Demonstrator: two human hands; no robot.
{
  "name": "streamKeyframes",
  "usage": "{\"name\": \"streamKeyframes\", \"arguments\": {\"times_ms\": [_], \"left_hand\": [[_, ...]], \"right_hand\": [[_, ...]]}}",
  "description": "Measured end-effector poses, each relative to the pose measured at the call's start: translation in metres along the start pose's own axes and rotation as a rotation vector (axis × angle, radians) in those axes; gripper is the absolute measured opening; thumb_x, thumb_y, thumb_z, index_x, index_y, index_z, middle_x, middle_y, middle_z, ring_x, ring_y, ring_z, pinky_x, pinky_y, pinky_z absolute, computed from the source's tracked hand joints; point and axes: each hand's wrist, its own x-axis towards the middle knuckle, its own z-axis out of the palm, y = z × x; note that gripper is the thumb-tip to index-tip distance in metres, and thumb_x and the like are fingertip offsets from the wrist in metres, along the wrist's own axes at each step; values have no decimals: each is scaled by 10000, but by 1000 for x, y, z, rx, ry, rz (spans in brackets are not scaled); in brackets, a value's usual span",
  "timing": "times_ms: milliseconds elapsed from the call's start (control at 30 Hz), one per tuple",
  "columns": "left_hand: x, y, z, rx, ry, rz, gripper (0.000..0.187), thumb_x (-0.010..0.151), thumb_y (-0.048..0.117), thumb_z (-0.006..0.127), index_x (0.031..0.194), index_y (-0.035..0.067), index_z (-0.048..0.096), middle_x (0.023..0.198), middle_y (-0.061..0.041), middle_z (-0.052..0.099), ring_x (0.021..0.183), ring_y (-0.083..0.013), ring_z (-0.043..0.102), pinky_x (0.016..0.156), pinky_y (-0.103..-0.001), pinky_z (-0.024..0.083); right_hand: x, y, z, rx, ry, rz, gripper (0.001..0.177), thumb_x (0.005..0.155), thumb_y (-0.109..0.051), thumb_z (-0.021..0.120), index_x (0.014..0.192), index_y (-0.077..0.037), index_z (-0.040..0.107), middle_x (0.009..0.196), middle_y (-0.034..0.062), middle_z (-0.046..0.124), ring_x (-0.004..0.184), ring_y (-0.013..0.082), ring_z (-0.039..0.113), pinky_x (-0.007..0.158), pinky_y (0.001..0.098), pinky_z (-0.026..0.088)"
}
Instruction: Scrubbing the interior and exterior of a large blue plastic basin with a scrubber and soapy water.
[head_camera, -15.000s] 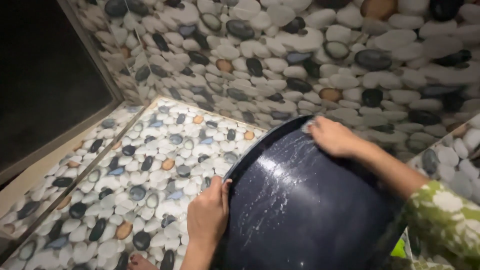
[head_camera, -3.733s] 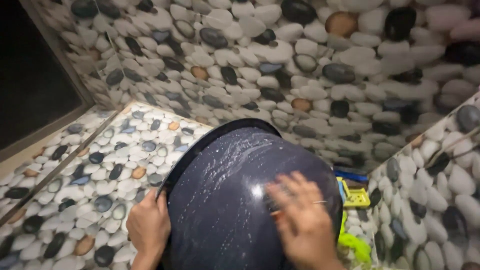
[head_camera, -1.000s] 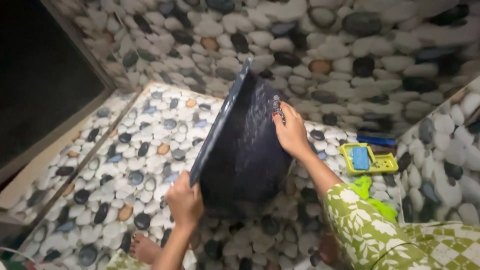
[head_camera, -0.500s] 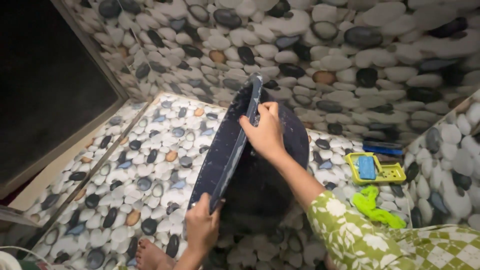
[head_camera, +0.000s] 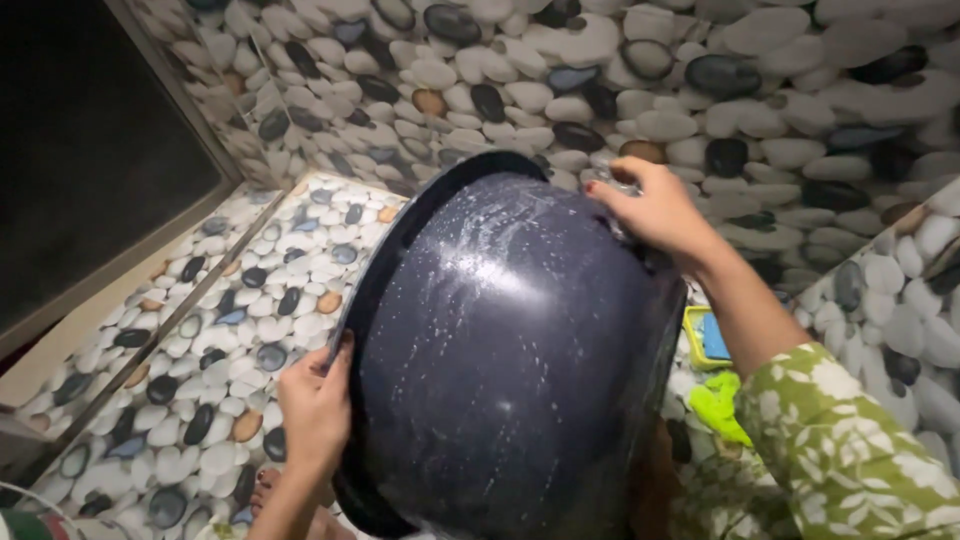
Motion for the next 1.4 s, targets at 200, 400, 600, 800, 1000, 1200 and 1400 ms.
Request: {"name": "streamKeyframes", "arguments": {"times_ms": [200,400,600,800,1000,1200,1400], "left_hand": [[16,-36,0,256,57,213,545,1035,323,650,664,-46,495,524,-25,345,537,-85,296,472,-357,251],[29,-18,-12,340,109,178,428,1002,295,603,706,-12,563,487,-40,386,492,-111,338,463,-382,282],[64,-83,-34,363,112,234,508,1042,308,605,692,-47,510,527,-100,409,533,-137,354,495,-402,313],[67,-89,-47,489,183,191,523,1034,344,605,703,-58,552,534,-214,397,492,-232,375,510,-455,354],[69,-89,-58,530,210,274,509,1044,370,580,770,-57,590,555,-219,473,454,-277,412,514,-465,364],[67,-110,-63,619,253,332,614,1130,422,417,746,-25,589,628,-285,521,599,-493,529,592,-562,382],[100,-139,-111,923,165,332,520,1158,300,362,877,12,690,887,-301,670,893,-528,614,774,-618,433]], "right_hand": [[-4,47,22,-9,-12,44,417,929,-390,659,1117,-31,756,1118,138,747,1052,262,707,911,371,519],[-43,36,29,3,64,-433,314,1034,-228,553,1088,26,729,1202,170,735,1090,267,651,950,376,489],[-13,133,44,326,-23,224,394,1063,-277,539,1138,54,739,1082,164,771,942,149,628,849,336,506],[-64,-19,57,85,105,-82,348,974,-239,569,1231,-55,715,1191,144,746,1110,273,711,940,356,527],[-79,-90,68,-94,-1,-586,342,955,-206,593,1222,-65,755,1242,145,746,1191,375,669,1015,453,446],[-13,49,62,352,-219,47,336,1004,-241,574,1134,12,752,1006,60,800,897,82,651,828,270,526],[-55,-22,54,270,-164,6,363,936,-226,629,1247,-63,719,1042,28,798,932,82,678,845,256,528]]}}
